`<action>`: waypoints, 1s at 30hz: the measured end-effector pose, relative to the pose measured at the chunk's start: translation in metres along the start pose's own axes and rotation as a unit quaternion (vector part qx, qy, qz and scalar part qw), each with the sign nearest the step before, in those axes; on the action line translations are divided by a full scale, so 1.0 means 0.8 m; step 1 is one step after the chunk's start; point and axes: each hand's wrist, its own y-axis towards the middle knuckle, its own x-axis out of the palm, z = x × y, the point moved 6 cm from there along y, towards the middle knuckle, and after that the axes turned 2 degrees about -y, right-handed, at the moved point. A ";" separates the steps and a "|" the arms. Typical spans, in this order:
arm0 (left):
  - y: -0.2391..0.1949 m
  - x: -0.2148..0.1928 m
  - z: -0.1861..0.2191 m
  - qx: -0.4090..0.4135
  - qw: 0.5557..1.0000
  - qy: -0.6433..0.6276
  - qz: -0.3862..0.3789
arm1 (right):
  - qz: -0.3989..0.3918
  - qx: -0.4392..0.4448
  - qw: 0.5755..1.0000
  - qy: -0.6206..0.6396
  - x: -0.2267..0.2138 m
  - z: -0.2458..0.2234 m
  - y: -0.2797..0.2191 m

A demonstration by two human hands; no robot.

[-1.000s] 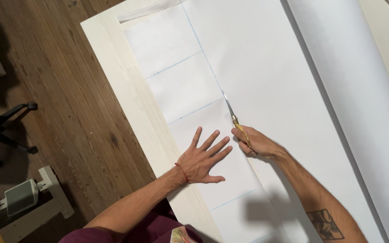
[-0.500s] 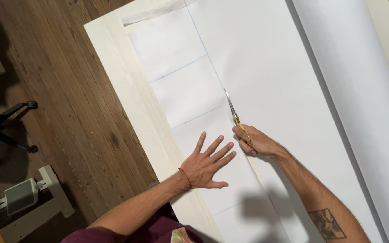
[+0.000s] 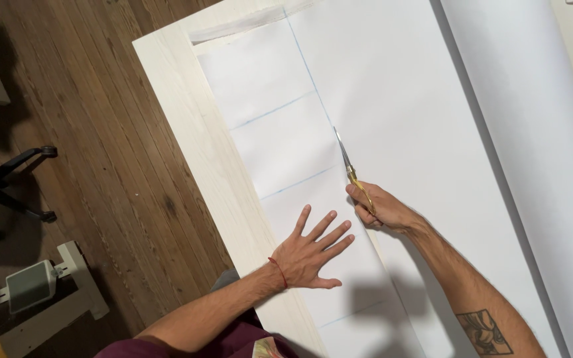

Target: Cutting a large sheet of paper into smaller rectangular pieces using scissors along marked lines

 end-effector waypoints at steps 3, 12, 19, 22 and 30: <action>0.000 0.002 -0.001 0.001 1.000 0.003 -0.003 | -0.002 -0.002 1.000 0.004 -0.001 -0.003 0.006; 0.003 -0.008 -0.003 0.032 0.999 0.020 -0.001 | -0.016 0.072 0.997 -0.018 0.012 -0.057 -0.004; 0.003 -0.011 -0.005 0.027 1.000 0.005 -0.005 | -0.012 0.074 0.997 -0.009 0.008 -0.059 0.014; 0.003 -0.012 -0.007 0.026 1.000 -0.004 0.008 | -0.013 0.071 0.997 -0.011 0.009 -0.067 0.019; 0.001 -0.009 -0.009 0.018 0.999 -0.033 -0.006 | -0.001 0.078 0.997 -0.007 0.009 -0.082 0.032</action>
